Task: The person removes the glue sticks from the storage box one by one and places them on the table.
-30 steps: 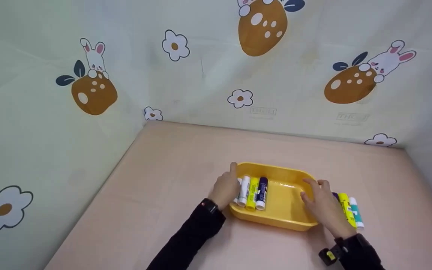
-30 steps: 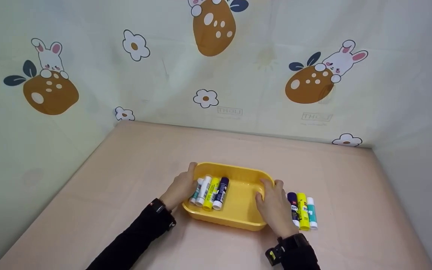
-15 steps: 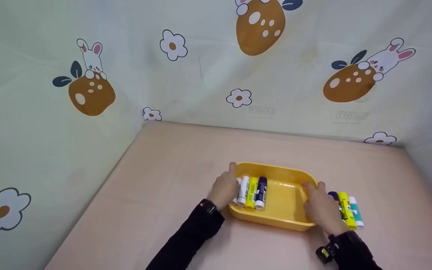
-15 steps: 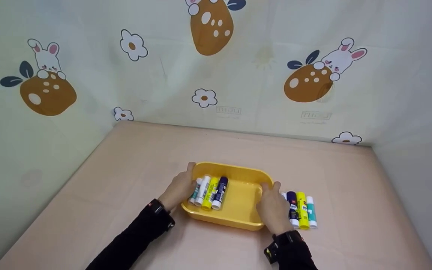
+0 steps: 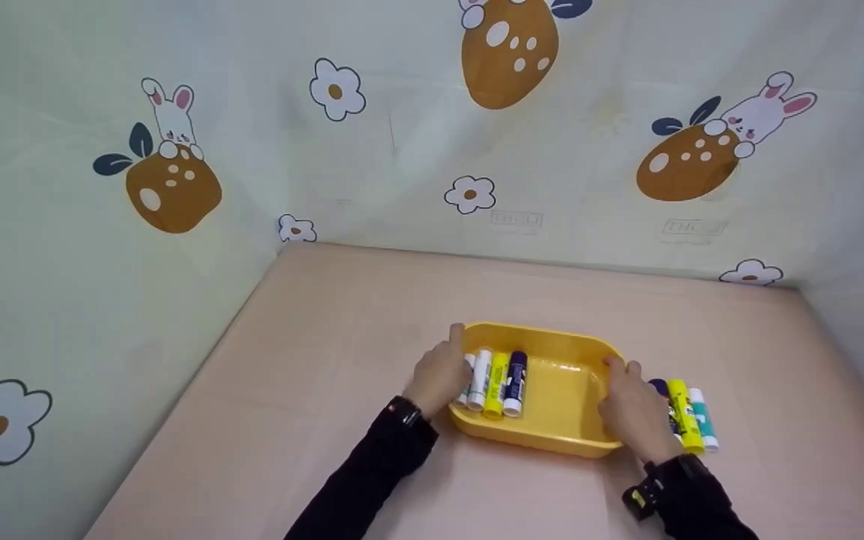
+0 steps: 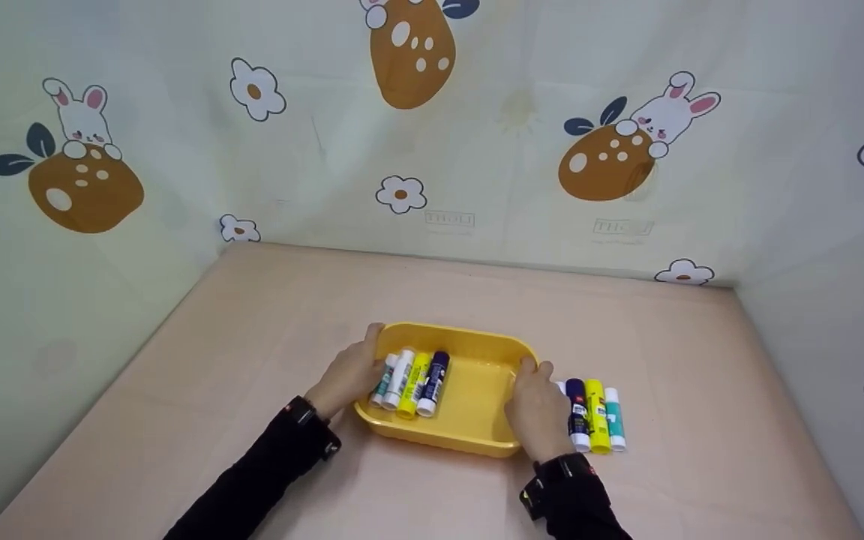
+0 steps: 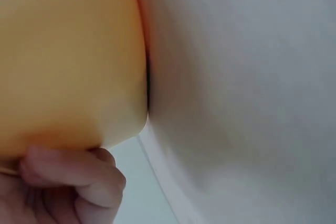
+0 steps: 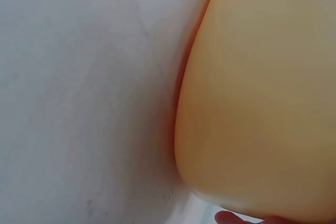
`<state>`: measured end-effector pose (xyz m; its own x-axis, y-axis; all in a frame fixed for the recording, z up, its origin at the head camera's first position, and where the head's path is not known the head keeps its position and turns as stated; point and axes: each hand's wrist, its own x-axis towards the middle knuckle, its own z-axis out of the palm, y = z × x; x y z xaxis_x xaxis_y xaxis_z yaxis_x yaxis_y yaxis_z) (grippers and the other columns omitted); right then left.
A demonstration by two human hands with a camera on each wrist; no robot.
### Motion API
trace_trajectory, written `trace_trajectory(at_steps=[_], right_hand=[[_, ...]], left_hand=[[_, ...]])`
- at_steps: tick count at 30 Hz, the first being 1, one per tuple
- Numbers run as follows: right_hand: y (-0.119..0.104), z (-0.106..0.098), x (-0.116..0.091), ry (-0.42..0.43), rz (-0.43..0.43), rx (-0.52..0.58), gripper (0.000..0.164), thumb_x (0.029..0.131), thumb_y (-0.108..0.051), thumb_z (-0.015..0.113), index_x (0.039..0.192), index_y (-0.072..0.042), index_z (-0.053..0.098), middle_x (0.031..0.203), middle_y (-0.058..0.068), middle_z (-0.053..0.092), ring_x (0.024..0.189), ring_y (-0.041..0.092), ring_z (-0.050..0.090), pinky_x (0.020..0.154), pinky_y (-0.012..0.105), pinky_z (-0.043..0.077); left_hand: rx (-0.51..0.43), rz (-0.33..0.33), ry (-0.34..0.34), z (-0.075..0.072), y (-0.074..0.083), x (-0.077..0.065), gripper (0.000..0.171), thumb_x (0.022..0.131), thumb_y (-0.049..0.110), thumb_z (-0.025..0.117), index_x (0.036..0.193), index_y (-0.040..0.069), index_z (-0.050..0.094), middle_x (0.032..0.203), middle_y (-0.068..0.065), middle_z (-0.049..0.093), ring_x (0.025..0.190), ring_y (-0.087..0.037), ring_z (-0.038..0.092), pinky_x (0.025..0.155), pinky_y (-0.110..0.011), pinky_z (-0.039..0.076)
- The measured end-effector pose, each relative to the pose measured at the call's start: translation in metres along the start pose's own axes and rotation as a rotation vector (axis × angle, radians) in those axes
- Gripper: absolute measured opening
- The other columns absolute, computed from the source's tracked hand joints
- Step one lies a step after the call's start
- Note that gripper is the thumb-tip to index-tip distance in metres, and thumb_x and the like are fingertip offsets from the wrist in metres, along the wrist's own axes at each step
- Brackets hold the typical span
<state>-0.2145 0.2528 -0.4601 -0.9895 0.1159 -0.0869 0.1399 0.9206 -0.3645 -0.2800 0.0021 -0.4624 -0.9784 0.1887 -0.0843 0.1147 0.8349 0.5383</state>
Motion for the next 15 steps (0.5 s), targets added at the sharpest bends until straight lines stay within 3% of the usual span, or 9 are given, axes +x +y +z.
trace_trajectory(at_steps=[7,11,15], right_hand=[[-0.003,0.000,0.001,-0.009,0.017,-0.006,0.058,0.085,0.000,0.055,0.137,0.001,0.030,0.109,0.025,0.043,0.072,0.027,0.048,0.067,0.038,0.047],[-0.003,0.000,0.000,0.004,0.006,-0.015,0.056,0.086,0.000,0.055,0.136,0.002,0.030,0.107,0.024,0.044,0.069,0.026,0.048,0.064,0.036,0.046],[-0.003,0.000,0.000,0.010,-0.002,-0.022,0.055,0.086,-0.001,0.054,0.135,0.002,0.030,0.106,0.024,0.044,0.068,0.025,0.048,0.062,0.033,0.045]], left_hand=[[-0.084,-0.014,-0.044,-0.009,-0.001,-0.001,0.053,0.095,0.017,0.045,0.142,0.008,0.022,0.117,-0.018,0.060,0.087,-0.021,0.060,0.085,-0.040,0.049],[-0.070,-0.019,-0.053,-0.015,0.001,-0.004,0.053,0.096,0.019,0.043,0.143,0.008,0.022,0.124,-0.019,0.056,0.096,-0.024,0.060,0.090,-0.042,0.047],[-0.002,0.012,0.001,-0.023,0.005,-0.009,0.051,0.096,0.022,0.043,0.142,0.009,0.025,0.126,-0.018,0.052,0.098,-0.026,0.059,0.089,-0.042,0.048]])
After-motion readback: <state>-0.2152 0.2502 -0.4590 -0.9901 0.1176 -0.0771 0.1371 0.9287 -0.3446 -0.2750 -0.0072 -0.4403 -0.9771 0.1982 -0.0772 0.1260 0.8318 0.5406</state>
